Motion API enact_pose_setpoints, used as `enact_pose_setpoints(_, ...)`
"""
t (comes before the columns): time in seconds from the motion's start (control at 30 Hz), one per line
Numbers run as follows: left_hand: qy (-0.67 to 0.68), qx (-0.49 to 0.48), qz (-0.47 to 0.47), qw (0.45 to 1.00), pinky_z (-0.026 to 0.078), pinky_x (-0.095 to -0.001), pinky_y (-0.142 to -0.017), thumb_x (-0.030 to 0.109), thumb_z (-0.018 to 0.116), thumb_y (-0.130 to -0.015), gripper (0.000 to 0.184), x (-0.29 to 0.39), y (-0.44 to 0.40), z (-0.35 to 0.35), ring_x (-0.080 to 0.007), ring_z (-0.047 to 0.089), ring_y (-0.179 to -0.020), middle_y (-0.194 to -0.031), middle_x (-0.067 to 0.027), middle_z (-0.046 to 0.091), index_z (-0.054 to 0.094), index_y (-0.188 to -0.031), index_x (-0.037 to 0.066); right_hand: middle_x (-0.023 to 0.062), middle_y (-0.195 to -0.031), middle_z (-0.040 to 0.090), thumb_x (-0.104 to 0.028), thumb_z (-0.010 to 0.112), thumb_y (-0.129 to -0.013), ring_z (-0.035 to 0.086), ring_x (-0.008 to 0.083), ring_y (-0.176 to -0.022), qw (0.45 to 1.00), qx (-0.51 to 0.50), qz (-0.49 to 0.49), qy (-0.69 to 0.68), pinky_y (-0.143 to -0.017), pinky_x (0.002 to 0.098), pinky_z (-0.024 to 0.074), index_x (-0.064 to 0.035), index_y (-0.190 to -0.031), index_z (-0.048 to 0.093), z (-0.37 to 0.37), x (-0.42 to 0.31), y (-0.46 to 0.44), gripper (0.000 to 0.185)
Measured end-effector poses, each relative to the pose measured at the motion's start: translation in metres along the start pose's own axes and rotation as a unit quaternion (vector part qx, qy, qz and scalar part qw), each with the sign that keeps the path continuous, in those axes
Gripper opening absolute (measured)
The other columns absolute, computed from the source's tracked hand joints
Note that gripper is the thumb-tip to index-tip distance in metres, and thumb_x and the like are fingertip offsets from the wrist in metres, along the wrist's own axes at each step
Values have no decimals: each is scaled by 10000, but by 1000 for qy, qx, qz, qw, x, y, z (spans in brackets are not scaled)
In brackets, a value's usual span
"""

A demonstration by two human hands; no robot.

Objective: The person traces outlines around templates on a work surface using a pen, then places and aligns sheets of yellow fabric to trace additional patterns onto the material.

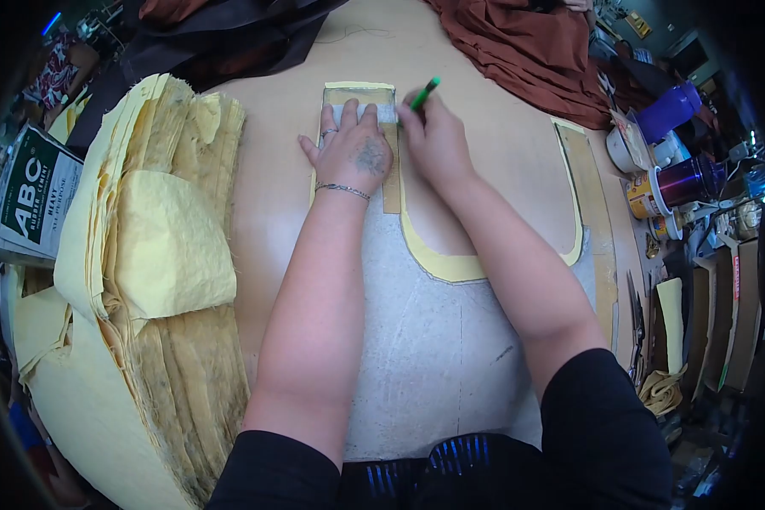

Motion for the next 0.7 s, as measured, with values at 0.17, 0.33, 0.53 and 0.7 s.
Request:
enact_pose_setpoints(0.17,-7,-1,-4,1000,73,-606,-957,229,355,-826,426,1,1,-1,-278,147,-1267,-1348,-36,253,368,-1246,164,158,-740,512,-90,562,-750,512,334,-691,989,-143,-42,-7,-623,381,418,-13,-815,482,-37,-59,90,128)
enact_pose_setpoints(0.33,-24,7,2,1000,98,-611,-949,243,366,-828,416,1,0,-1,-273,171,-1259,-1332,-29,275,382,-1239,176,127,-736,518,-73,572,-743,518,306,-690,983,-169,-66,40,-622,362,425,-25,-806,477,-87,-54,136,124)
enact_pose_setpoints(0.53,-57,-2,0,998,144,-615,-937,258,385,-832,400,3,-1,-2,-262,180,-1259,-1337,-12,273,398,-1225,188,90,-756,538,-73,532,-795,542,205,-712,981,-154,110,51,-663,291,432,-28,-841,470,-178,5,140,89)
enact_pose_setpoints(0.7,-71,-20,-13,997,144,-610,-942,251,386,-835,412,7,0,-5,-256,178,-1261,-1348,-7,259,371,-1245,206,33,-786,541,-81,497,-836,538,119,-768,968,-103,219,-68,-690,255,430,-29,-857,469,-232,62,145,63)
Point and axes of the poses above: each hand's wrist, its own y-axis away from the middle knuckle, its own z-axis out of the palm, x = y × z, the point moved 4 cm from there along -y, towards the middle knuckle
